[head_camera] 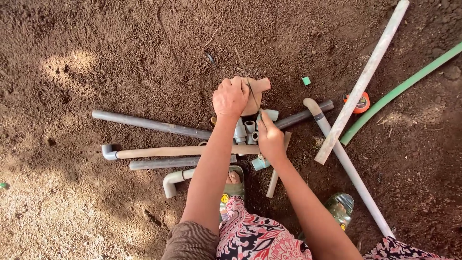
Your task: Cutting a PVC pipe using a handheld hacksaw blade while sitting on a low stool.
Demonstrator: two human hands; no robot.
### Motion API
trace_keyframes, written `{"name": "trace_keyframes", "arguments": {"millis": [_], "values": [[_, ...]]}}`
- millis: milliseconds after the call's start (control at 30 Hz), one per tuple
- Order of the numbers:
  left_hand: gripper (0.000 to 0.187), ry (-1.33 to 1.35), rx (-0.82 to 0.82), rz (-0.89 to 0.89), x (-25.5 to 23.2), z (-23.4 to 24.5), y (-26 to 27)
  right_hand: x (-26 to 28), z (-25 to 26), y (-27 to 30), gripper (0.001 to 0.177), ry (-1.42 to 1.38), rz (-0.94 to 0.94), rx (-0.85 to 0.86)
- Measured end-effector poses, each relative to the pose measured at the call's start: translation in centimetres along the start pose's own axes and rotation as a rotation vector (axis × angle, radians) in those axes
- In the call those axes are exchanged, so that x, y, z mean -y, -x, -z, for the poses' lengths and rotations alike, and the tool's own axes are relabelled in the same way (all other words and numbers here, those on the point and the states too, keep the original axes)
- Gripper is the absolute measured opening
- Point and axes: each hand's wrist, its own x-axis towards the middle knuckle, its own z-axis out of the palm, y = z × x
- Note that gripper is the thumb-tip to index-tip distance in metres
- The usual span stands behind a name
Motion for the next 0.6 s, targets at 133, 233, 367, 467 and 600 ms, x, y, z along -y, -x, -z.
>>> {"name": "trace_keyframes", "arguments": {"millis": [133,233,367,467,600], "values": [[0.022,0.033,0.055,0.021,-0.1,0.0,0.5,3.1,-0.9,-2.7,0.046,0.008,0.109,0.051],[0.023,0.052,0.080,0.039,0.0,-0.1,0.3,3.3,-1.2,-3.5,0.048,0.031,0.115,0.065],[0.023,0.041,0.078,0.041,-0.1,-0.1,0.2,2.1,-0.8,-2.2,0.047,0.025,0.136,0.034],[0.022,0.048,0.083,0.035,-0.1,0.3,0.2,-2.1,-1.5,-0.8,0.043,0.031,0.183,-0.068],[0.024,0.053,0.099,0.039,0.1,0.2,0.3,-5.5,-0.9,2.0,0.044,0.057,0.149,-0.039]]}}
